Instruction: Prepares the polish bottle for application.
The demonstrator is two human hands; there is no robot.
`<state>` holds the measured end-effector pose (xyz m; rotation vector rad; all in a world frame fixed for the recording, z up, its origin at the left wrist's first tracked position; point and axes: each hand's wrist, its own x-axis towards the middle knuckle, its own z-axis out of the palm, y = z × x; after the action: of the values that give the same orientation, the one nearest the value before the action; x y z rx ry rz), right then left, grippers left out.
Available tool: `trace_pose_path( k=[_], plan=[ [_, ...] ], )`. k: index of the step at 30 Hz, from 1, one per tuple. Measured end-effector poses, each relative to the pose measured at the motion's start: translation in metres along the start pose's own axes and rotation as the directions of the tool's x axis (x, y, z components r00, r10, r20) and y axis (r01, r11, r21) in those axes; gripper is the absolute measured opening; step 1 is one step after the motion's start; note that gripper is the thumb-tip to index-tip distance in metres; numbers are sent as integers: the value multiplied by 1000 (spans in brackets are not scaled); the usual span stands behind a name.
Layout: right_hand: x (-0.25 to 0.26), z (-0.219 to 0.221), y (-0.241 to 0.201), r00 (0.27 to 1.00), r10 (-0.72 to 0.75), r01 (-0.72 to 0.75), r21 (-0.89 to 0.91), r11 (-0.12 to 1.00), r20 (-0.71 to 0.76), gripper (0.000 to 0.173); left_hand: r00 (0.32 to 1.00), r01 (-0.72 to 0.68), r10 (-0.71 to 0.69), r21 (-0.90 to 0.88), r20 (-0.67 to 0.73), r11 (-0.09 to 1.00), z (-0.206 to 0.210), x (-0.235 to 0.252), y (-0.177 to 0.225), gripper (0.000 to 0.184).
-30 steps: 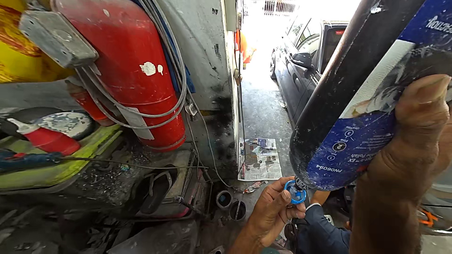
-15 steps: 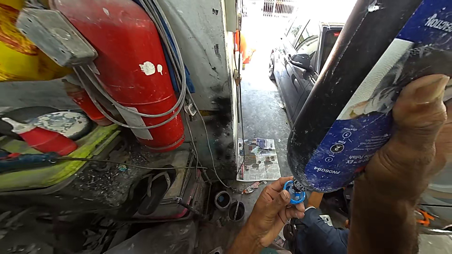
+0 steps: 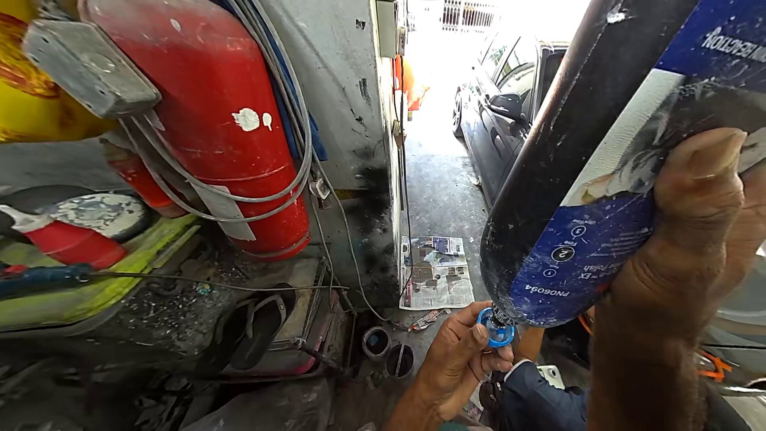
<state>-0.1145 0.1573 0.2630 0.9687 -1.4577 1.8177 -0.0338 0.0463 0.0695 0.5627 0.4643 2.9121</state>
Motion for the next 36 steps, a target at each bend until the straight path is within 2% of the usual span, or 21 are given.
trace_pose_path(
  k=[36],
  plan=[
    [-1, -21, 1, 999, 28, -28, 0, 1000, -17, 30, 999, 18, -18, -4, 31, 1000, -4, 5, -13, 36]
  ],
)
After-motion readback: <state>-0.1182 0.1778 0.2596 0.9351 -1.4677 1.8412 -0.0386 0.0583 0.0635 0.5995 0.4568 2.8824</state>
